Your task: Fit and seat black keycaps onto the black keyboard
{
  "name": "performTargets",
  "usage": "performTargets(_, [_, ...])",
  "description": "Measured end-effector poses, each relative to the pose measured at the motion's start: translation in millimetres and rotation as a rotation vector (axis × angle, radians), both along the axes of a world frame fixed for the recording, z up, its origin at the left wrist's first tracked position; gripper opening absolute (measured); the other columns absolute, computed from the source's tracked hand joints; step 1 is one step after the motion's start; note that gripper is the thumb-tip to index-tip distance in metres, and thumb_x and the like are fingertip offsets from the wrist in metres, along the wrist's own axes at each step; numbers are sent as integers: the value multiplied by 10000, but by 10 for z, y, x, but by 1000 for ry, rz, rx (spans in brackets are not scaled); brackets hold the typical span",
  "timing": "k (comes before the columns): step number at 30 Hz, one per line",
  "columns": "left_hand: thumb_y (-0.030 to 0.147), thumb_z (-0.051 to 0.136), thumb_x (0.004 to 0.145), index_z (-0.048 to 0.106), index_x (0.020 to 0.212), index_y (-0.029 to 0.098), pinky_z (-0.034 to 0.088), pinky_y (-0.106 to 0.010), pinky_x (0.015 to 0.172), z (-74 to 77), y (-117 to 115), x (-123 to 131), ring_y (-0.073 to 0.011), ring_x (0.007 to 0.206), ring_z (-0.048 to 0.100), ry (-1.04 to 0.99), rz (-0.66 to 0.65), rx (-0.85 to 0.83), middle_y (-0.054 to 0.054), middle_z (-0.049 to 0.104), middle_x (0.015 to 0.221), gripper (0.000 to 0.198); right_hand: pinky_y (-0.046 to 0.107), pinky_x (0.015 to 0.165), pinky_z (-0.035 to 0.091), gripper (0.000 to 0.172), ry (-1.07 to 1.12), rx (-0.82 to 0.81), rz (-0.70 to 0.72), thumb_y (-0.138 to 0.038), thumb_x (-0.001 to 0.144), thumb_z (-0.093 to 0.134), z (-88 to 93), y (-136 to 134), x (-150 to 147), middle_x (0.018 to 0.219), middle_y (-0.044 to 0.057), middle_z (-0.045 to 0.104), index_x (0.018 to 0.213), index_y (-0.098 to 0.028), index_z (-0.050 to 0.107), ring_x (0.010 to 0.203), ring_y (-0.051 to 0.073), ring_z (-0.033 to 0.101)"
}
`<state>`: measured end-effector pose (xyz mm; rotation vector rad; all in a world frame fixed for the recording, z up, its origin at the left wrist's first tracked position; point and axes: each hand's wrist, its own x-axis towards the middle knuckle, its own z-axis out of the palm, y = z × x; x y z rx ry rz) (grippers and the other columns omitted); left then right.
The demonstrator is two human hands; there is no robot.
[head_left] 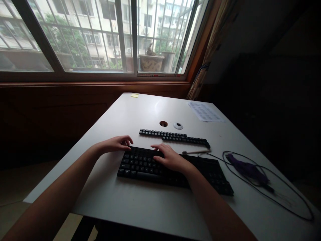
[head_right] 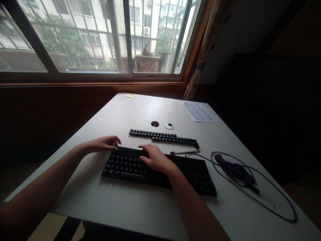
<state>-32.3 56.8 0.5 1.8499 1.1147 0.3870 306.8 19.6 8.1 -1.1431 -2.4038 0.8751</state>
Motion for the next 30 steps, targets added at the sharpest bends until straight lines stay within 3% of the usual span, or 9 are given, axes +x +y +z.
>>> performTargets(5, [472, 761, 795, 680, 1077, 186, 496, -287, 731, -4, 64, 17, -210, 855, 638, -50, -35, -67, -56, 687, 932, 411, 456, 1103, 391, 545, -6, -1, 4, -387, 876, 696, 41, -18, -10, 1297, 85, 610, 1387, -276, 540, 1232, 265, 501])
performTargets(8, [477, 755, 807, 679, 1071, 184, 510, -319, 787, -43, 28, 15, -228, 916, 641, -91, -37, -48, -70, 698, 988, 402, 440, 1102, 392, 503, 2, 2, 4, -328, 910, 646, 44, -11, -11, 1273, 80, 621, 1397, -271, 534, 1211, 247, 517])
performTargets(13, [499, 742, 819, 675, 1065, 186, 508, -325, 807, -52, -29, 23, -233, 934, 638, -96, -39, -33, -63, 693, 1008, 404, 454, 1090, 400, 584, -10, 8, 8, -397, 869, 701, -12, 23, -3, 1290, 85, 619, 1410, -260, 527, 1211, 264, 513])
performTargets(17, [493, 734, 828, 679, 1054, 191, 501, -333, 821, -36, -42, 29, -234, 938, 636, -100, -25, -18, -59, 694, 1011, 381, 444, 1089, 401, 521, 21, 13, 1, -338, 910, 644, -40, 31, 2, 1271, 74, 639, 1412, -271, 523, 1193, 244, 533])
performTargets(21, [477, 733, 832, 683, 1046, 189, 495, -330, 806, -37, -54, 29, -223, 914, 626, -101, -21, 8, -59, 689, 1000, 363, 465, 1082, 413, 589, 12, 11, 12, -417, 858, 715, -29, 18, 8, 1298, 75, 621, 1405, -295, 532, 1218, 267, 521])
performTargets(24, [476, 725, 840, 685, 1046, 186, 493, -332, 808, -40, -59, 30, -220, 913, 626, -91, -20, 23, -62, 687, 1003, 357, 467, 1077, 423, 541, 50, -5, 11, -340, 880, 685, -23, 22, 10, 1268, 77, 643, 1396, -285, 534, 1194, 253, 551])
performTargets(27, [479, 720, 845, 685, 1047, 184, 495, -334, 808, -37, -58, 32, -223, 915, 630, -84, -25, 28, -64, 689, 1004, 360, 413, 990, 499, 452, 138, -37, -30, -283, 911, 612, -45, 58, 14, 1210, 85, 666, 1359, -245, 556, 1066, 208, 628])
performTargets(30, [477, 727, 841, 689, 1042, 183, 495, -332, 810, -30, -54, 29, -224, 919, 630, -80, -32, 42, -63, 688, 1000, 359, 361, 850, 558, 383, 209, 10, -164, -262, 920, 547, -108, 135, 44, 1229, 102, 650, 1298, -219, 592, 935, 180, 660])
